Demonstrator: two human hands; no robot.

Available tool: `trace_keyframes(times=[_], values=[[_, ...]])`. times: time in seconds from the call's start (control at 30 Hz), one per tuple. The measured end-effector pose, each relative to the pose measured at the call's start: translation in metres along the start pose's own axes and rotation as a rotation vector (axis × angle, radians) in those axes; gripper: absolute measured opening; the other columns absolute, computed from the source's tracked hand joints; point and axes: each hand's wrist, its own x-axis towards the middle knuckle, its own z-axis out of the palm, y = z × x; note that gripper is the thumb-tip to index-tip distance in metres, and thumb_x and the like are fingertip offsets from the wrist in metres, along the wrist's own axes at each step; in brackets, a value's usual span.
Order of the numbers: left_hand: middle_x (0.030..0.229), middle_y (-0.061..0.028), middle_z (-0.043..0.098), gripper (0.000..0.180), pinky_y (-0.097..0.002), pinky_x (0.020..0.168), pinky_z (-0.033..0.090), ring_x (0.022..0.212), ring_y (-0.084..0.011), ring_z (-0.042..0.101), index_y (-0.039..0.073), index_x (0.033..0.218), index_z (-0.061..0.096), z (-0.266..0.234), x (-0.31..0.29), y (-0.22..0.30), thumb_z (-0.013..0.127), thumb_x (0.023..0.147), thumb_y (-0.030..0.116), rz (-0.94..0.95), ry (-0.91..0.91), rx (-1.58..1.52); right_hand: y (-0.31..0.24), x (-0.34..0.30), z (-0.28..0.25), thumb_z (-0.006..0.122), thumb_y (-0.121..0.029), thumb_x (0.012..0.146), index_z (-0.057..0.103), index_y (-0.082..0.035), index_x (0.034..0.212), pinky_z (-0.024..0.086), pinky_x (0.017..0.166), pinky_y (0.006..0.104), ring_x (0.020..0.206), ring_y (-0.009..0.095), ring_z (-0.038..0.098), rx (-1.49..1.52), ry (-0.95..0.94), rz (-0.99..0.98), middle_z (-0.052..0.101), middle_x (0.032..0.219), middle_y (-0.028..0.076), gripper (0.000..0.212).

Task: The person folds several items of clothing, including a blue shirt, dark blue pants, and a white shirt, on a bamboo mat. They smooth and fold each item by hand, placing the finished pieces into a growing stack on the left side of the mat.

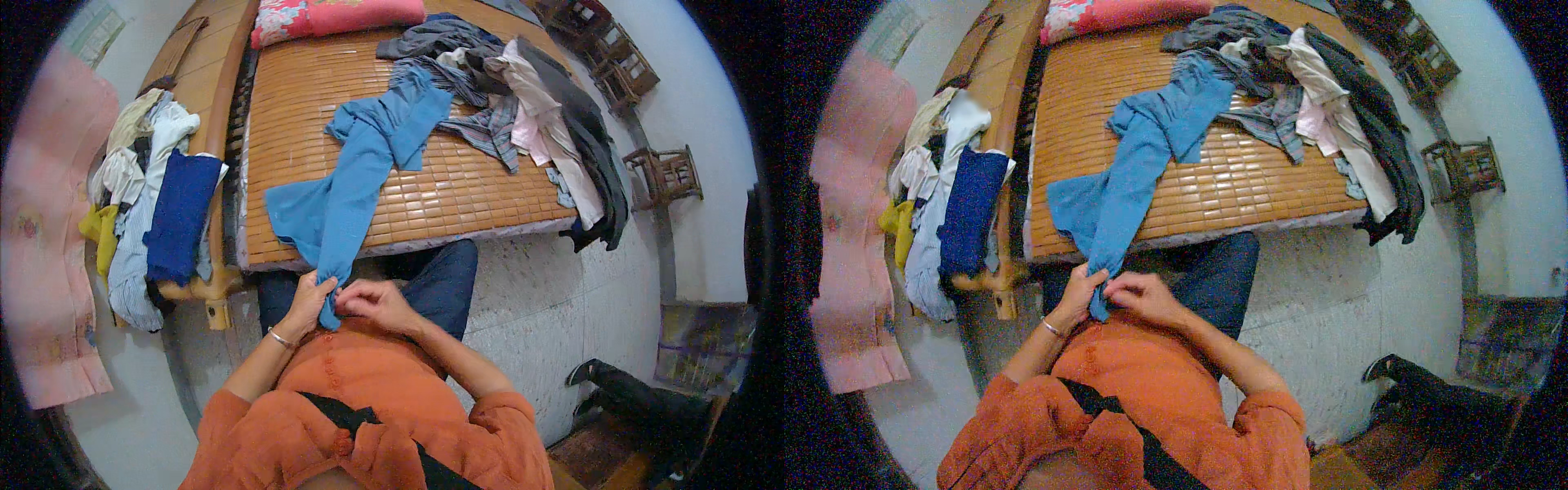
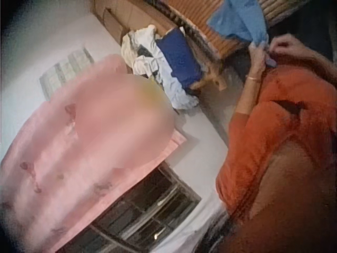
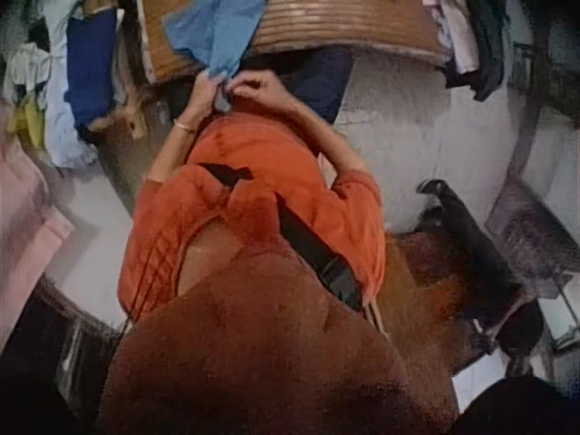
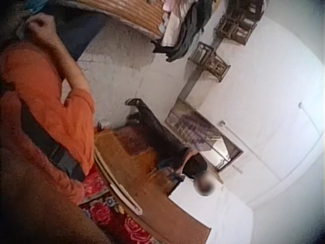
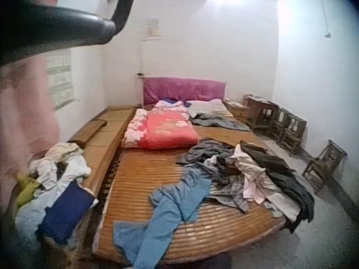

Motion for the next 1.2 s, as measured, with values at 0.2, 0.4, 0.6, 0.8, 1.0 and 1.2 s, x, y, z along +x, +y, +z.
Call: trace_keyframes(times=[0.2, 0.4, 0.6, 0.8, 1.0, 1.2], values=[[0.052, 0.0005, 0.041, 0.012, -0.026, 0.045, 0.033, 0.05, -0.0061, 0.036, -0.003, 0.062, 0.048, -0.012, -0.024, 0.02, 0.048, 0.07, 0.007, 0.172, -0.228, 0.48, 0.011, 0.03, -0.059, 0.051, -0.005, 0.083, 0.056, 0.001, 0.103, 0.047, 0.067, 0.025, 0.074, 0.011, 0.056, -0.258, 0.473, 0.012, 0.061, 0.086, 0.005, 0.022], [0.05, -0.0127, 0.029, 0.017, -0.0347, 0.042, 0.029, 0.047, -0.0107, 0.03, -0.005, 0.059, 0.041, -0.022, -0.038, 0.002, 0.049, 0.067, 0.008, 0.246, -0.389, 0.679, 0.019, 0.088, -0.11, 0.053, -0.006, 0.074, 0.046, -0.002, 0.115, 0.049, 0.073, 0.0353, 0.105, 0.035, 0.047, -0.737, 0.745, -0.227, 0.039, 0.123, 0.02, 0.041], [0.051, -0.0096, 0.03, 0.017, -0.033, 0.044, 0.03, 0.048, -0.0105, 0.031, -0.004, 0.06, 0.041, -0.034, -0.054, 0.026, 0.048, 0.067, 0.01, 0.204, -0.46, 0.613, 0.022, 0.12, -0.151, 0.053, -0.006, 0.073, 0.036, -0.005, 0.125, 0.045, 0.078, 0.0469, 0.1, 0.042, 0.048, -1.192, 0.78, -0.05, 0.037, 0.124, 0.022, 0.055], [0.051, -0.007, 0.039, 0.018, -0.0277, 0.046, 0.034, 0.05, -0.0079, 0.036, -0.003, 0.063, 0.048, -0.078, -0.071, 0.057, 0.052, 0.07, 0.013, 0.271, -0.416, 0.546, 0.023, 0.113, -0.197, 0.053, -0.013, 0.073, 0.054, 0.001, 0.085, 0.041, 0.068, 0.0427, 0.078, 0.036, 0.051, -1.217, 0.806, -0.099, 0.053, 0.082, 0.02, 0.018], [0.075, 0.0035, 0.055, 0.021, -0.023, 0.06, 0.041, 0.067, -0.006, 0.048, 0.0, 0.085, 0.061, -0.131, -0.101, 0.085, 0.057, 0.078, 0.02, 0.186, 0.154, 0.274, -0.053, 0.037, -0.149, 0.059, -0.019, 0.071, 0.055, -0.002, 0.082, 0.044, 0.063, 0.0428, 0.07, 0.038, 0.055, -0.971, 0.683, 0.083, 0.056, 0.072, 0.021, 0.021], [0.082, 0.0025, 0.058, 0.02, -0.0229, 0.066, 0.042, 0.071, -0.0063, 0.051, 0.001, 0.095, 0.062, -0.166, -0.036, 0.146, 0.053, 0.084, 0.015, 0.574, 0.353, 0.853, -0.051, 0.049, -0.239, 0.05, -0.018, 0.078, 0.058, 0.0, 0.075, 0.044, 0.059, 0.0474, 0.069, 0.042, 0.055, -1.181, 0.569, 0.068, 0.057, 0.076, 0.025, 0.02]])
